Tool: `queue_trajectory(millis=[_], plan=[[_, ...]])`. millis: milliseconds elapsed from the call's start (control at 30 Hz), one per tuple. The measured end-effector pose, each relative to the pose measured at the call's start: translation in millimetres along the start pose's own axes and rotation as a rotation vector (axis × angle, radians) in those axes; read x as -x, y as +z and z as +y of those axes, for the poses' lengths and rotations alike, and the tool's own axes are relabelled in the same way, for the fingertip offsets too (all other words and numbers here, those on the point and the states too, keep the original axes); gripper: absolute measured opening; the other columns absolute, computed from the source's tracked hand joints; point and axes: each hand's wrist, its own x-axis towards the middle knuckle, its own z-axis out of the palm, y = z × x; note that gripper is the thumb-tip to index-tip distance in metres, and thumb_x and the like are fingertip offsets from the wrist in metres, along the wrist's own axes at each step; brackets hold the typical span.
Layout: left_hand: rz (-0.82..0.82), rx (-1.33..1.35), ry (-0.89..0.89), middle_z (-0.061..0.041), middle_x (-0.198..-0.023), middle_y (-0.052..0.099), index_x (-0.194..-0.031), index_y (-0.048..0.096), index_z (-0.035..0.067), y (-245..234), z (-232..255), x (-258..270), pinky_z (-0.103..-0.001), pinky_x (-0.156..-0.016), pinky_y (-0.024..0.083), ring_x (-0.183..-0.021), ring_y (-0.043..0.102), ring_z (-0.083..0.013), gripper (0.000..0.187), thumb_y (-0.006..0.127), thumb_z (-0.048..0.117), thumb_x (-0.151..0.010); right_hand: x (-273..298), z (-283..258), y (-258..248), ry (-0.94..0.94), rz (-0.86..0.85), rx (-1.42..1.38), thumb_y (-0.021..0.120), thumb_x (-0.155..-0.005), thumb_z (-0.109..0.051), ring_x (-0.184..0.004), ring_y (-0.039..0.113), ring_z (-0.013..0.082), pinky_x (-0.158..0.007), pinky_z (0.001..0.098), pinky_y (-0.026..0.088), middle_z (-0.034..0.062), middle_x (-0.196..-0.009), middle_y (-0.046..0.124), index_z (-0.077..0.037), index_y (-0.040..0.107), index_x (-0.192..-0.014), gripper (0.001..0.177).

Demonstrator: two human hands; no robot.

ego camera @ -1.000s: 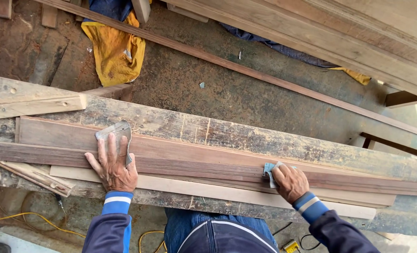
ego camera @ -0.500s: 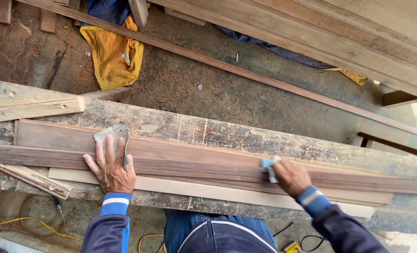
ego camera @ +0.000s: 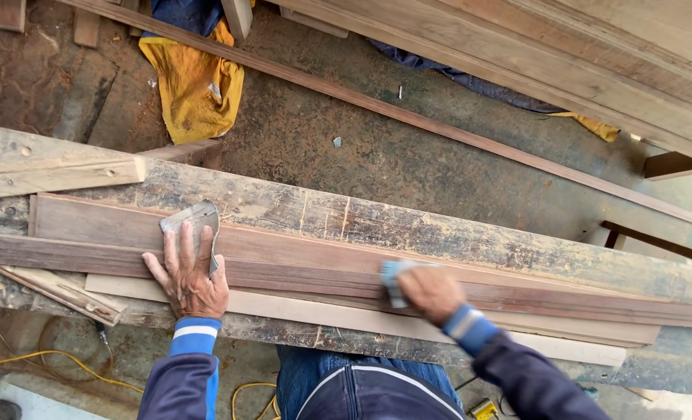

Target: Manually sanding thin strips of wood on a workbench using sandpaper blocks.

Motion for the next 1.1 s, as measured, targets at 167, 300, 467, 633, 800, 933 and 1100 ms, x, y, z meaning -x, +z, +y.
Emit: queue_trajectory(millis=[167, 300, 467, 633, 800, 933, 1100], plan=[[-0.017, -0.001, -0.021, -0.012, -0.168, 0.036, -0.156, 0.050, 0.023, -2, 1, 0, -0.073, -0.125, 0.006, -0.159, 0.025, -0.0404, 0.055, 0.057, 0.030, -0.102, 73, 42, -19, 0.202, 0.138, 0.044, 0.069, -0.078, -0.019, -0.068, 0.059, 0.0253, -0.054, 0.0404, 0.047, 0.0066, -0.083, 0.060, -0.012, 0.059, -0.098, 0.023], [-0.008, 0.013, -0.012, -0.012, -0.169, 0.035, -0.156, 0.050, 0.022, 0, 0, 1, -0.073, -0.125, 0.005, -0.159, 0.024, -0.0413, 0.055, 0.056, 0.031, -0.102, 10, -18, 12, 0.277, 0.037, 0.012, 0.066, -0.089, -0.011, -0.066, 0.058, 0.0222, -0.055, 0.0393, 0.050, 0.0055, -0.081, 0.060, -0.015, 0.059, -0.095, 0.010], [-0.004, -0.002, -0.006, -0.011, -0.170, 0.035, -0.157, 0.050, 0.023, -1, 0, 1, -0.073, -0.125, 0.006, -0.159, 0.024, -0.0409, 0.056, 0.057, 0.031, -0.102, -76, -80, 9, 0.051, -0.147, 0.019, 0.063, -0.101, -0.011, -0.080, 0.062, 0.0195, -0.066, 0.0362, 0.055, 0.0060, -0.090, 0.059, -0.010, 0.055, -0.111, 0.013], [-0.008, 0.002, 0.002, -0.013, -0.170, 0.035, -0.157, 0.049, 0.021, -1, 0, 0, -0.073, -0.125, 0.007, -0.158, 0.024, -0.0412, 0.056, 0.056, 0.030, -0.103, 49, 9, 19, -0.018, 0.091, 0.132, 0.066, -0.086, -0.018, -0.085, 0.065, 0.0234, -0.070, 0.0384, 0.056, 0.0095, -0.100, 0.063, -0.012, 0.058, -0.114, 0.030], [-0.011, -0.026, -0.022, -0.011, -0.169, 0.035, -0.156, 0.051, 0.022, -1, 2, 3, -0.073, -0.125, 0.009, -0.159, 0.025, -0.0397, 0.054, 0.058, 0.031, -0.102, 80, 3, 45, 0.205, 0.026, 0.100, 0.065, -0.090, -0.021, -0.070, 0.062, 0.0201, -0.057, 0.0376, 0.052, 0.0077, -0.098, 0.065, -0.012, 0.059, -0.107, 0.020], [0.012, -0.077, -0.013, -0.010, -0.169, 0.036, -0.155, 0.051, 0.024, -1, 3, 0, -0.071, -0.126, 0.011, -0.158, 0.026, -0.0383, 0.054, 0.060, 0.030, -0.102, -28, -85, 40, 0.093, 0.229, 0.097, 0.061, -0.089, -0.014, -0.078, 0.062, 0.0203, -0.064, 0.0368, 0.055, 0.0123, -0.104, 0.064, -0.009, 0.057, -0.107, 0.019], [0.014, -0.092, -0.008, -0.012, -0.167, 0.035, -0.158, 0.045, 0.026, 0, 2, 0, -0.071, -0.124, 0.011, -0.156, 0.026, -0.0383, 0.060, 0.061, 0.031, -0.100, -63, -102, 16, -0.041, 0.077, -0.021, 0.062, -0.089, -0.017, -0.085, 0.063, 0.0243, -0.068, 0.0405, 0.055, 0.0106, -0.099, 0.064, -0.010, 0.058, -0.109, 0.022]])
